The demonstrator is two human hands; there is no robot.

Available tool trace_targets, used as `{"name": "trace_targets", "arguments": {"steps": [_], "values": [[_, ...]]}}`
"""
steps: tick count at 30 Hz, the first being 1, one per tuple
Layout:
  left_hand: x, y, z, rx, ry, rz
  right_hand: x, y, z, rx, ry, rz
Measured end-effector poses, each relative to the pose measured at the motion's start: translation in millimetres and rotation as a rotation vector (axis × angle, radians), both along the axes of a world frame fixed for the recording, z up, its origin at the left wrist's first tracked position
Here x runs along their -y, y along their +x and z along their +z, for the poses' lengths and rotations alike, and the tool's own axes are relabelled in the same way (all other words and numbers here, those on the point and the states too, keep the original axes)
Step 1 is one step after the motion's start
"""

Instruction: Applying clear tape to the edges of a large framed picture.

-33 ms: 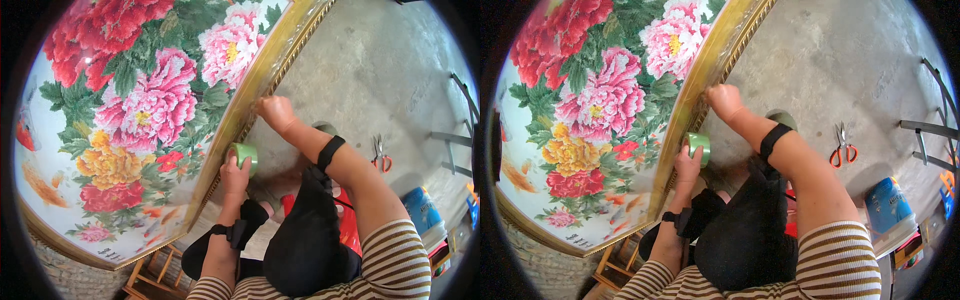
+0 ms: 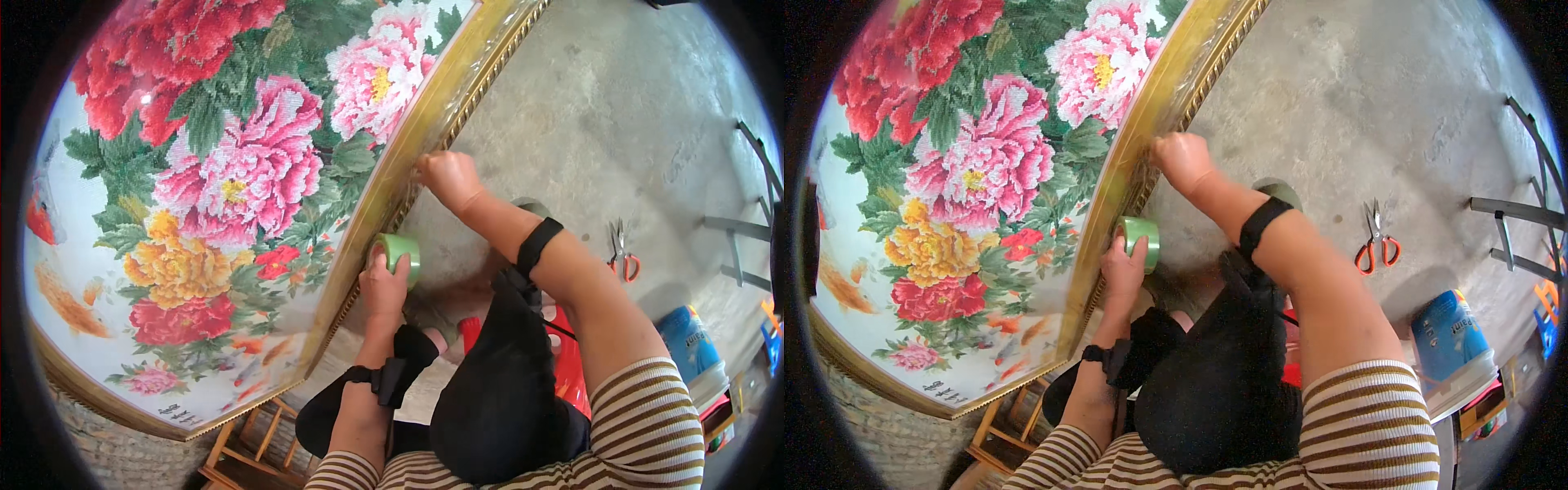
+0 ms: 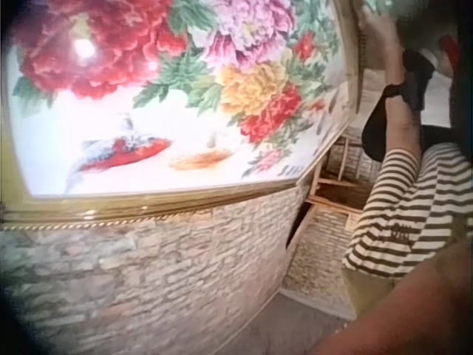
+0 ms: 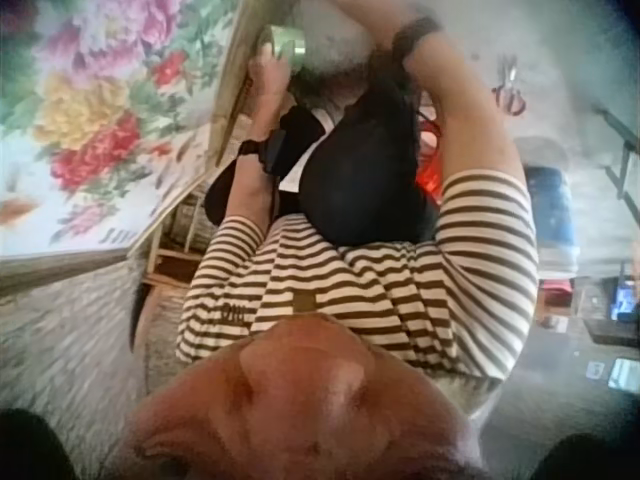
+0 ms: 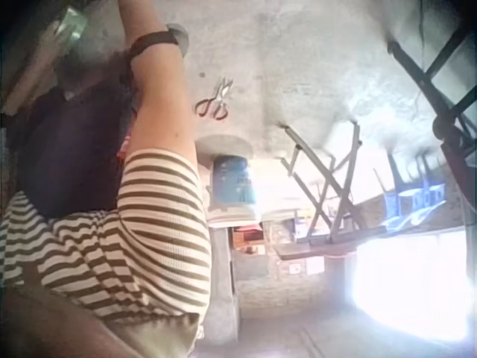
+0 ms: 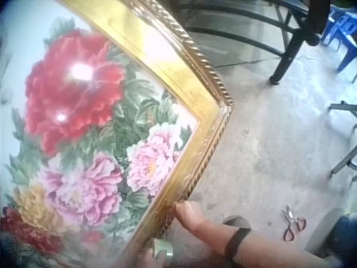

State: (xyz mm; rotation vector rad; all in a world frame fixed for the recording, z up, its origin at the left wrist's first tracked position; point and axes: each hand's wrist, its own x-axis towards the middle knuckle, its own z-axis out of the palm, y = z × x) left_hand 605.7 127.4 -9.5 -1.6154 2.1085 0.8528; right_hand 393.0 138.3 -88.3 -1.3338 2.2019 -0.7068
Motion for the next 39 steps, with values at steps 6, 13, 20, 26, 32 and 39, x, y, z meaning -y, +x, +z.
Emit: {"name": "trace_targets", "arguments": {"steps": [6,13,20,26,32,39], "values": [[7.0,-4.0,7.8,0.434,-0.077,0.023,12.4,-2.4,-1.8,-0.061,0.067,0.079],[4.2,-6.8,-1.1,0.41,-0.194,-0.031,12.0,-2.8,1.9,-0.158,-0.044,0.141],[4.8,-11.7,-3.6,0.358,-0.198,0.145,16.2,0.7,3.0,-0.218,0.019,0.495],[5.9,-26.8,0.0,0.397,-0.165,0.138,20.3,12.1,10.2,-0.208,0.01,0.642],[7.3,-16.4,-6.4,0.403,-0.204,0.132,37.6,31.3,24.7,-0.071,0.168,0.76],[12.7,-20.9,-4.4,0.453,-0.132,0.192,44.9,-35.5,23.8,0.026,0.193,0.602]]}}
